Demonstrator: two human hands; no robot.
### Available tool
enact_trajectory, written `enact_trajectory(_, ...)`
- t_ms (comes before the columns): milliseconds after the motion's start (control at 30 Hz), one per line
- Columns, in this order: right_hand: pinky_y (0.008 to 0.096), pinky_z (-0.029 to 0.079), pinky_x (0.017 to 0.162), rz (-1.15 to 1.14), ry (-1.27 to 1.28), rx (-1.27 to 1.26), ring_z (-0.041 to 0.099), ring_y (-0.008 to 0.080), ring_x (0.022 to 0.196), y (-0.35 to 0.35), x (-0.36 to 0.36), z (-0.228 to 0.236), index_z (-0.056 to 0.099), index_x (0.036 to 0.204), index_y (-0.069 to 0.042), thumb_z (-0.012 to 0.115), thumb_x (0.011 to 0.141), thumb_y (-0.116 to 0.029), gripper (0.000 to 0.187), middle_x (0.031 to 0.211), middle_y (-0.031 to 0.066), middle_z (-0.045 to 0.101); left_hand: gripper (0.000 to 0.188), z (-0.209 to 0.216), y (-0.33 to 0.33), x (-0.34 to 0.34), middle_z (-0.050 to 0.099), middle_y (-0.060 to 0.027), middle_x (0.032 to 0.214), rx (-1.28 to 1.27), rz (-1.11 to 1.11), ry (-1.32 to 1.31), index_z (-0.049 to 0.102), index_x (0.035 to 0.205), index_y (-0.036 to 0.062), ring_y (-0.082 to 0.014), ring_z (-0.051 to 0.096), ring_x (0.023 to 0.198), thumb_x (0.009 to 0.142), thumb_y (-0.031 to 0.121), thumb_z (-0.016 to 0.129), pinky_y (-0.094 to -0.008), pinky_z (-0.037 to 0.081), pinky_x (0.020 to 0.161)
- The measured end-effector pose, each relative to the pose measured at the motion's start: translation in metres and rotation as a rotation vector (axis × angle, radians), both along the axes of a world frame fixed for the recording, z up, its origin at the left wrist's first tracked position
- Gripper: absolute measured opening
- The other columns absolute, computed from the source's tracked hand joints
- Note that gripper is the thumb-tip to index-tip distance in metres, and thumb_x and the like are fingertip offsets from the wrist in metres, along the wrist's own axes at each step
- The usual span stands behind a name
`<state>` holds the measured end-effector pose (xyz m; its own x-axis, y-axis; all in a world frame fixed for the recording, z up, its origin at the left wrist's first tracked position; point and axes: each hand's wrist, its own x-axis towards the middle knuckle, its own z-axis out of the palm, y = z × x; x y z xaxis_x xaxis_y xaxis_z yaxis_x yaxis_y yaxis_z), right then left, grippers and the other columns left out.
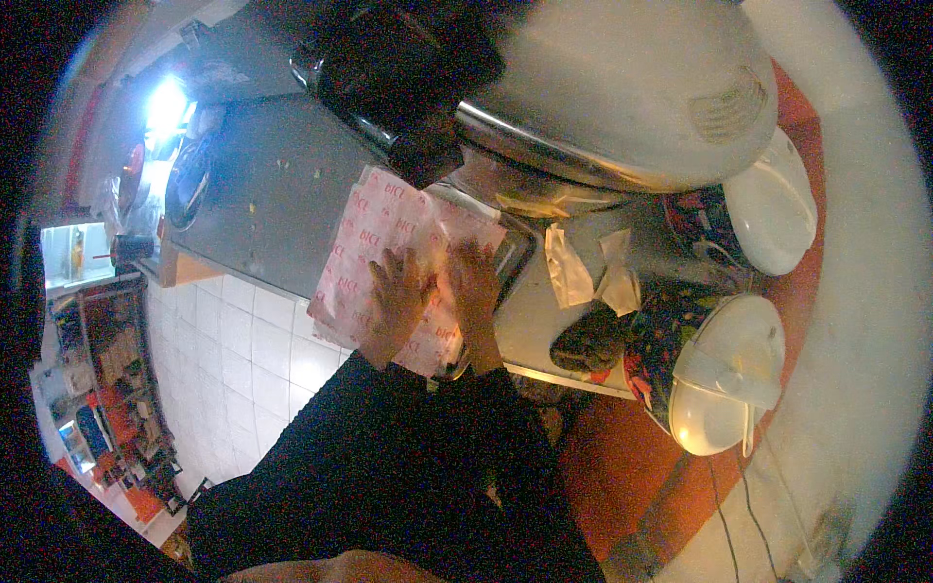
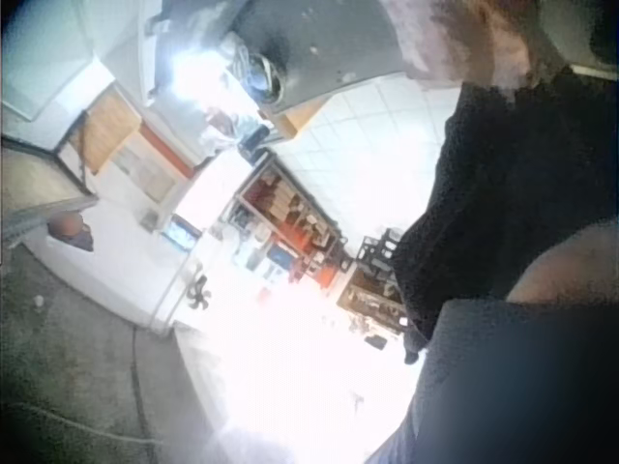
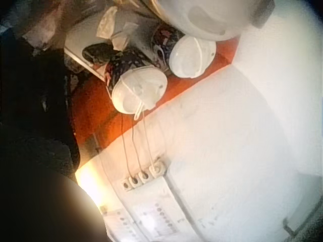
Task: The person scoops cooked rice from a large pot into small plastic cups, wraps each cup in pink paper, and places them into a cardboard box. They then cut fried chicken pieces with scissors and add them to the box before sealing it and placing it into a plastic bag.
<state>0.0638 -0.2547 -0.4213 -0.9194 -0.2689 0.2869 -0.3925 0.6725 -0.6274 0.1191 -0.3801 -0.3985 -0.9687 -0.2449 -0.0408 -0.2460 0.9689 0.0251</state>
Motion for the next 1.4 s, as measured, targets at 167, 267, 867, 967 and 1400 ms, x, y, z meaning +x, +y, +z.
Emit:
enact_trajectory(167,0.0431,0.039,0.102,-0.056,0.014,-0.136,0.053,0.0314,0.115,-0.006,0.008,0.035,0.060,0.109,-0.002,0.068,0.080,-0.010,0.031,0.121,0.0136,0.057,0.064,-0.018,-0.009,0.016,0.040,-0.0255,0.136,-0.137,-0.137,0.053,0.040,0.136,0.0089,-0.0483,0.040,0.121,0.088,0.048,0.054,-0.0548,0.042,0.094)
enact_trajectory(267,0.0409,0.041,0.098,-0.075,-0.345,-0.655,0.048,0.0325,0.120,-0.012,-0.001,0.026,0.059,0.105,-0.007,0.072,0.075,-0.011,0.033,0.119,0.0151,0.055,0.061,-0.008,-0.004,0.004,0.043,-0.0245,0.130,-0.058,-0.084,0.047,0.042,0.133,0.0078,-0.0448,0.042,0.118,0.086,0.043,0.059,-0.0514,0.044,0.092)
enact_trajectory(867,0.0320,0.049,0.088,0.062,-0.825,-0.826,0.061,0.0180,0.098,0.025,-0.018,0.044,0.062,0.107,0.001,0.072,0.079,-0.006,0.031,0.105,0.0081,0.065,0.071,0.092,-0.143,-0.118,0.047,-0.0190,0.133,0.223,-0.630,0.231,0.046,0.133,0.0124,-0.0352,0.040,0.128,0.077,0.050,0.066,-0.0515,0.030,0.106)
enact_trajectory(967,0.0311,0.048,0.081,-0.028,-0.767,-0.528,0.062,0.0150,0.087,0.022,-0.012,0.063,0.061,0.101,0.001,0.071,0.080,-0.008,0.025,0.101,0.0080,0.064,0.056,0.090,-0.104,-0.138,0.057,-0.0113,0.122,0.295,-1.224,0.039,0.055,0.122,0.0146,-0.0287,0.051,0.116,0.074,0.040,0.070,-0.0467,0.035,0.100)
enact_trajectory(1400,0.0394,0.049,0.062,-0.790,-0.353,-0.099,0.060,0.0271,0.066,-0.036,0.095,0.060,0.050,0.121,-0.007,0.076,0.077,-0.022,0.053,0.082,0.0120,0.063,0.042,0.054,-0.079,-0.187,0.065,-0.0201,0.104,0.318,-1.381,-0.773,0.058,0.111,0.0012,-0.0298,0.063,0.090,0.084,0.033,0.055,-0.0403,0.050,0.077)
